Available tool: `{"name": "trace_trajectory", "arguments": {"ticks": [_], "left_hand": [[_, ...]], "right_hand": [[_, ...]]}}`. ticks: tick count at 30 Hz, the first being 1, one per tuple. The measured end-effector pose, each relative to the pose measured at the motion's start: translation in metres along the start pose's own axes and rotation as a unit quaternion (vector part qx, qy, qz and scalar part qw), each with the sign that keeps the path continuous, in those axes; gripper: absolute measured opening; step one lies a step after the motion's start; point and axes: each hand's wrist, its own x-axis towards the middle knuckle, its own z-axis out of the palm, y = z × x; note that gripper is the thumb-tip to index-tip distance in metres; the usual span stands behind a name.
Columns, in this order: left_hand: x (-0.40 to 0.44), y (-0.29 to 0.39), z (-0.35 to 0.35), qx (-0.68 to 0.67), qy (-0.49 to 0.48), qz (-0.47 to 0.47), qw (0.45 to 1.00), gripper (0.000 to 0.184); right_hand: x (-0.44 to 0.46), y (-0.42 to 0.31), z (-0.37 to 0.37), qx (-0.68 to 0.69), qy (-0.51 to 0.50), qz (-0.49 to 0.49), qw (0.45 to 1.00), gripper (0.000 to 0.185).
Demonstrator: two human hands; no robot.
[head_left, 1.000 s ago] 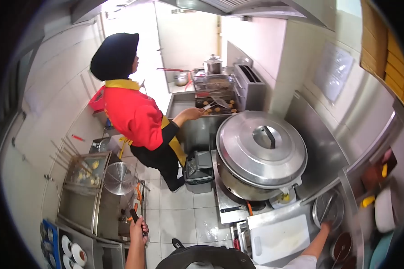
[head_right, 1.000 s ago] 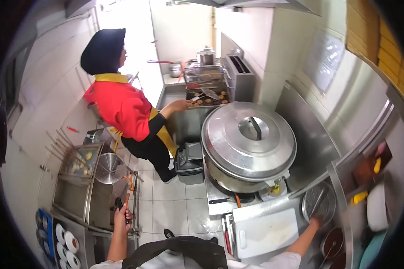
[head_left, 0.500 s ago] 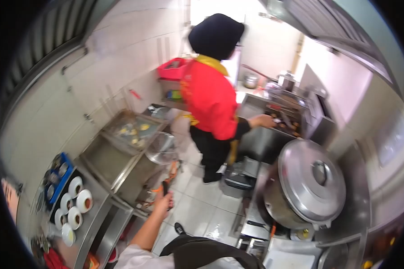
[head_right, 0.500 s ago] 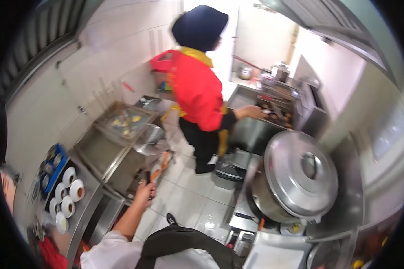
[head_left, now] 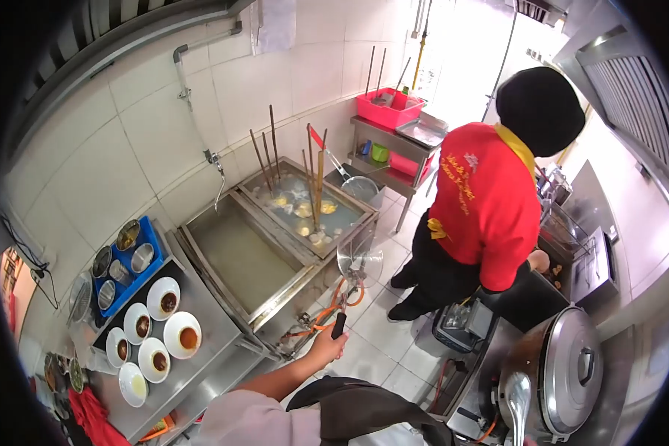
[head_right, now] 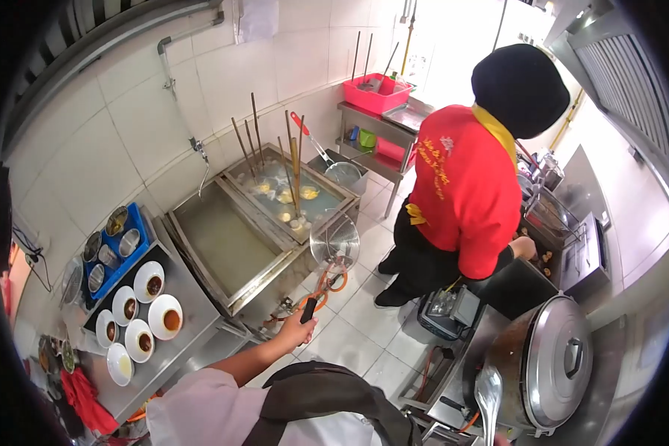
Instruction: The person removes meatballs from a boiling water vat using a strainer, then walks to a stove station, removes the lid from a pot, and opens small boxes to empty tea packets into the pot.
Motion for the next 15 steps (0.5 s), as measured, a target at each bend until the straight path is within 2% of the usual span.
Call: {"name": "trace_trajectory", "arguments": {"ticks": [1, 2, 3, 4, 5, 6, 7, 8, 9, 11, 12, 13, 14, 15], "left_hand": [[-0.004, 0.003, -0.014, -0.003, -0.006, 0.000, 1.000, 0.016], [-0.005, 0.003, -0.028, -0.008, -0.012, 0.002, 1.000, 0.017], [-0.006, -0.004, -0.045, -0.026, -0.032, 0.009, 0.999, 0.017], [-0.007, -0.011, -0.059, -0.037, -0.020, -0.006, 0.999, 0.018], [-0.010, -0.018, -0.074, -0.050, -0.008, -0.022, 0.998, 0.018], [-0.013, -0.025, -0.087, -0.067, 0.005, -0.038, 0.997, 0.019], [-0.019, -0.028, -0.098, -0.052, 0.026, -0.012, 0.998, 0.020], [-0.028, -0.027, -0.107, -0.036, 0.049, 0.015, 0.998, 0.021], [-0.035, -0.021, -0.113, -0.046, 0.069, 0.000, 0.997, 0.022], [-0.050, -0.014, -0.119, -0.039, 0.129, -0.012, 0.991, 0.021], [-0.054, -0.014, -0.121, -0.035, 0.160, -0.018, 0.986, 0.021], [-0.054, -0.016, -0.123, -0.067, 0.177, -0.026, 0.982, 0.020], [-0.054, -0.017, -0.124, -0.079, 0.196, -0.023, 0.977, 0.020], [-0.054, -0.016, -0.124, -0.091, 0.216, -0.020, 0.972, 0.020]], "right_hand": [[0.036, -0.083, 0.035, 0.007, -0.087, -0.020, 0.996, 0.035], [0.071, -0.089, 0.074, 0.011, -0.053, -0.107, 0.993, 0.037], [0.101, -0.146, 0.113, 0.133, -0.091, -0.007, 0.987, 0.035], [0.122, -0.202, 0.145, 0.126, -0.111, -0.016, 0.986, 0.035], [0.149, -0.224, 0.179, 0.049, -0.100, -0.098, 0.989, 0.039], [0.166, -0.260, 0.211, 0.039, -0.087, -0.163, 0.982, 0.042], [0.186, -0.284, 0.235, 0.027, -0.128, -0.097, 0.987, 0.045], [0.217, -0.277, 0.269, -0.055, -0.068, -0.205, 0.975, 0.048], [0.248, -0.279, 0.301, -0.080, -0.046, -0.290, 0.953, 0.046], [0.263, -0.354, 0.338, -0.201, -0.072, -0.293, 0.932, 0.043], [0.281, -0.369, 0.365, -0.244, -0.099, -0.309, 0.914, 0.041], [0.306, -0.368, 0.399, -0.254, -0.081, -0.374, 0.888, 0.040], [0.318, -0.390, 0.425, -0.298, -0.136, -0.352, 0.877, 0.038], [0.336, -0.394, 0.460, -0.310, -0.115, -0.384, 0.862, 0.035]]}}
